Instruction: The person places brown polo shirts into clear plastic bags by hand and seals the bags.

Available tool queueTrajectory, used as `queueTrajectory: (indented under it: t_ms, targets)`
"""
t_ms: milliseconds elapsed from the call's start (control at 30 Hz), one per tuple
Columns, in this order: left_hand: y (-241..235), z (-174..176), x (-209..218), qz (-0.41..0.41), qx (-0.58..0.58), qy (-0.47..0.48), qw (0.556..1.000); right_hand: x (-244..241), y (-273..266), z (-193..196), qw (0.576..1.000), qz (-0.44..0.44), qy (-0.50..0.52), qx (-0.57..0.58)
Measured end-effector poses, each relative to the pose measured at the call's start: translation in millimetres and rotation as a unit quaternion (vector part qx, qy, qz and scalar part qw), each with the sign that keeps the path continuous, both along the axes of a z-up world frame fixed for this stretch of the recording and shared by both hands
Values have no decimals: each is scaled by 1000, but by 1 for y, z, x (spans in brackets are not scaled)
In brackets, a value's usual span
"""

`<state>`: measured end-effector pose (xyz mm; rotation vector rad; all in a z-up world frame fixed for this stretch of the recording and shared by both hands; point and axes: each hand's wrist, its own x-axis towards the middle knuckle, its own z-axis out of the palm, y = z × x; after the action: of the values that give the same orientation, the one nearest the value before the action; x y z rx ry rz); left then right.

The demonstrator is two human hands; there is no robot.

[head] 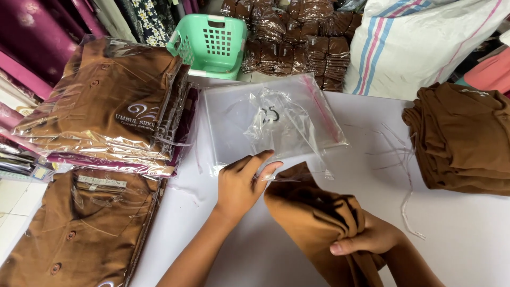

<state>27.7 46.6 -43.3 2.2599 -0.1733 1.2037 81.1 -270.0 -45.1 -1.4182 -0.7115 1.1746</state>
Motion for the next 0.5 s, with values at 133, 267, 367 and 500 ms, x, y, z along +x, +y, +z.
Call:
queueTrajectory:
  t_ms: [133,267,367,500]
  targets:
    - [-2,-1,-1,-9,11,17,1000,-9,7,-9,973,-198,54,-104]
    - [-6,7,-3,-28,-4,20,999,-27,23,9,903,-372,148,-157]
    - [-12,19,-7,-53,-95,61,992,-38,36,22,888,-407,122,-176]
    - [-13,15,-5,-56,-122,38,990,-41,35,24,935,-333,-41,-116]
